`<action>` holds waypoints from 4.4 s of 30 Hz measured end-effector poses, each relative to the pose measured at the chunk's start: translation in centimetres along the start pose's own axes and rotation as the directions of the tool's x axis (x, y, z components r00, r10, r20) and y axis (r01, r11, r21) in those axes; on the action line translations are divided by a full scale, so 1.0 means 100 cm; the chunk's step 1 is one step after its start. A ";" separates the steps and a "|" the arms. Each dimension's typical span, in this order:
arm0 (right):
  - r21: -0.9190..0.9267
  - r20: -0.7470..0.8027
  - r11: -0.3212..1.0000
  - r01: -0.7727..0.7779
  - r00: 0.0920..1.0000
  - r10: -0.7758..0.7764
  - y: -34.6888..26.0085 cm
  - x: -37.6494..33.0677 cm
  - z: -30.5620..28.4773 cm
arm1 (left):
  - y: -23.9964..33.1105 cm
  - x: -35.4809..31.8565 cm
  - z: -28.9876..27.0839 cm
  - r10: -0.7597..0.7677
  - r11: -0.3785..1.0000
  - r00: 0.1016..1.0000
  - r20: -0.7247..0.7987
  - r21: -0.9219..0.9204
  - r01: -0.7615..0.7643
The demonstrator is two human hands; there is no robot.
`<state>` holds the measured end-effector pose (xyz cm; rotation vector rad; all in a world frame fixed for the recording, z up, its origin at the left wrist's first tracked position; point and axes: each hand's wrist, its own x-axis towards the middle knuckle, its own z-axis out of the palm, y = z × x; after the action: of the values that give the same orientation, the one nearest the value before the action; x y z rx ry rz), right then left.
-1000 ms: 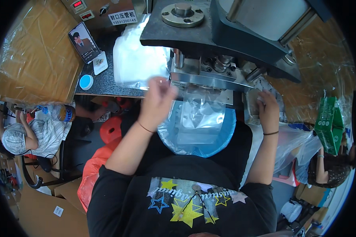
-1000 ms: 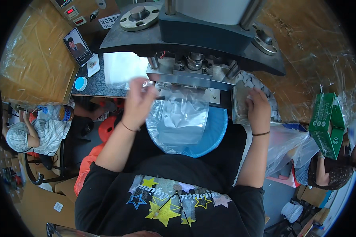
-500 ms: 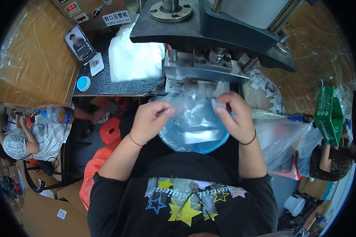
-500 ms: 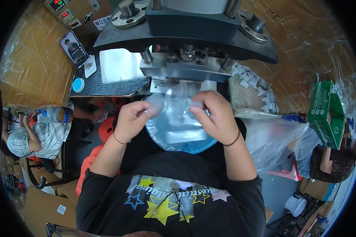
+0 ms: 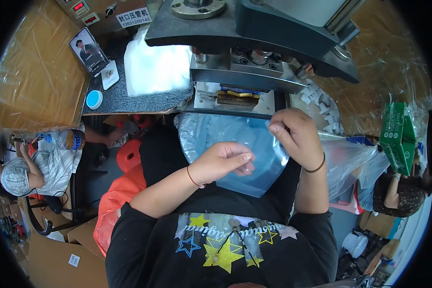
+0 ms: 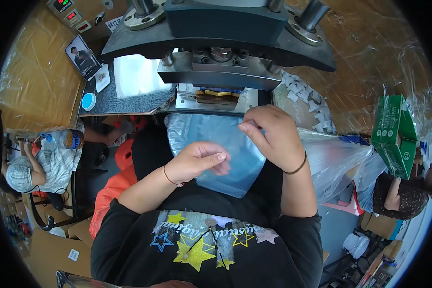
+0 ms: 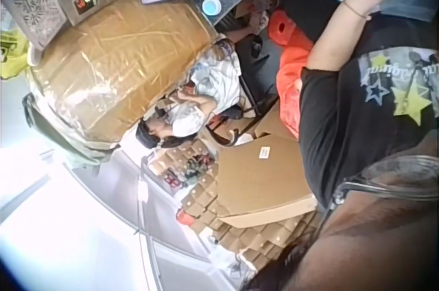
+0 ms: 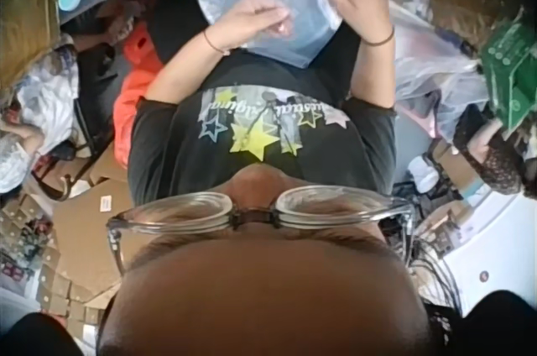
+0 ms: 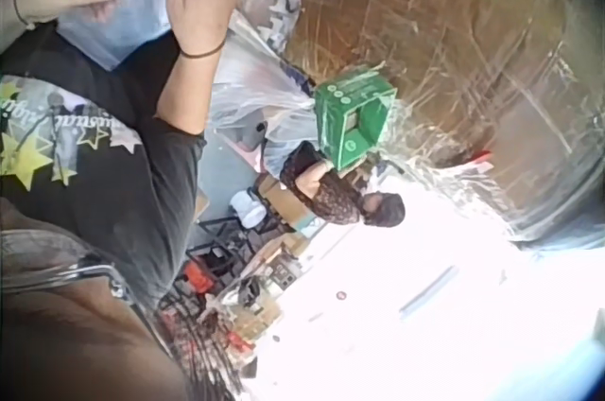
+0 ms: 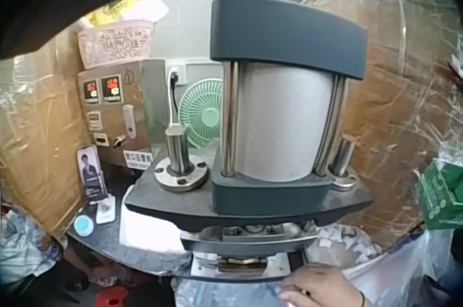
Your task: Sealing small items inside plastic bags using a manual heat sealing machine.
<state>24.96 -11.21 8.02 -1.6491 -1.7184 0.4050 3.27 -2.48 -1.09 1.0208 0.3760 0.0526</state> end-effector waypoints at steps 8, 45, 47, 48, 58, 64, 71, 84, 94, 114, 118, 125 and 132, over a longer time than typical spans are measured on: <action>-0.109 0.020 0.992 0.059 0.998 -0.057 0.011 0.001 0.001 | -0.002 0.005 0.001 0.049 0.998 0.996 -0.074 0.048 -0.046; 0.005 -0.031 0.993 0.121 0.992 -0.120 0.008 0.002 0.035 | 0.036 -0.047 -0.071 0.517 0.752 0.751 -0.410 0.637 -0.169; 0.087 -0.129 0.994 0.065 0.990 -0.053 -0.009 0.011 0.032 | 0.030 -0.035 -0.058 0.527 0.726 0.781 -0.334 0.655 -0.209; 0.181 -0.222 0.983 0.019 0.975 0.022 -0.014 0.014 0.032 | 0.030 -0.031 -0.049 0.503 0.729 0.806 -0.312 0.654 -0.202; 0.061 0.169 0.997 0.042 0.984 -0.052 0.002 0.010 0.004 | 0.013 -0.009 -0.011 -0.078 0.994 0.994 0.073 -0.077 0.083; -0.597 -0.212 0.791 -0.135 0.977 0.006 0.074 -0.007 -0.025 | 0.011 0.002 -0.017 -0.067 0.986 0.995 -0.071 -0.160 0.055; -0.603 -0.170 0.723 -0.339 0.939 0.298 0.122 -0.017 -0.031 | 0.033 0.028 -0.049 0.026 0.971 0.982 -0.189 -0.227 -0.069; -0.532 -0.150 0.748 -0.397 0.914 0.378 0.116 -0.022 -0.037 | 0.043 -0.049 -0.104 0.698 -0.125 0.704 -0.131 0.946 0.300; 0.089 -0.275 0.987 -0.131 0.949 0.151 0.042 -0.029 -0.002 | 0.031 -0.038 -0.045 0.519 0.768 0.791 -0.324 0.583 -0.265; 0.350 0.106 0.931 -0.105 0.992 0.072 0.027 -0.023 -0.010 | -0.007 -0.004 0.003 -0.006 0.998 0.997 0.073 -0.060 0.010; 0.443 0.047 0.881 -0.166 0.986 0.162 0.027 -0.028 0.004 | -0.005 -0.001 0.008 -0.030 0.997 0.998 0.049 -0.070 0.034; 0.407 0.184 0.893 -0.192 0.975 0.126 0.035 -0.031 -0.012 | -0.006 0.000 0.009 -0.048 0.996 0.995 0.083 -0.071 0.054; 0.391 -0.087 0.892 -0.228 0.955 0.283 0.054 -0.035 -0.026 | 0.006 0.000 -0.005 -0.080 0.981 0.994 -0.076 -0.185 0.065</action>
<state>30.43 -14.50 5.29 -1.5760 -1.2265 0.6814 3.19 -1.69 -0.80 0.8249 0.4750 0.0628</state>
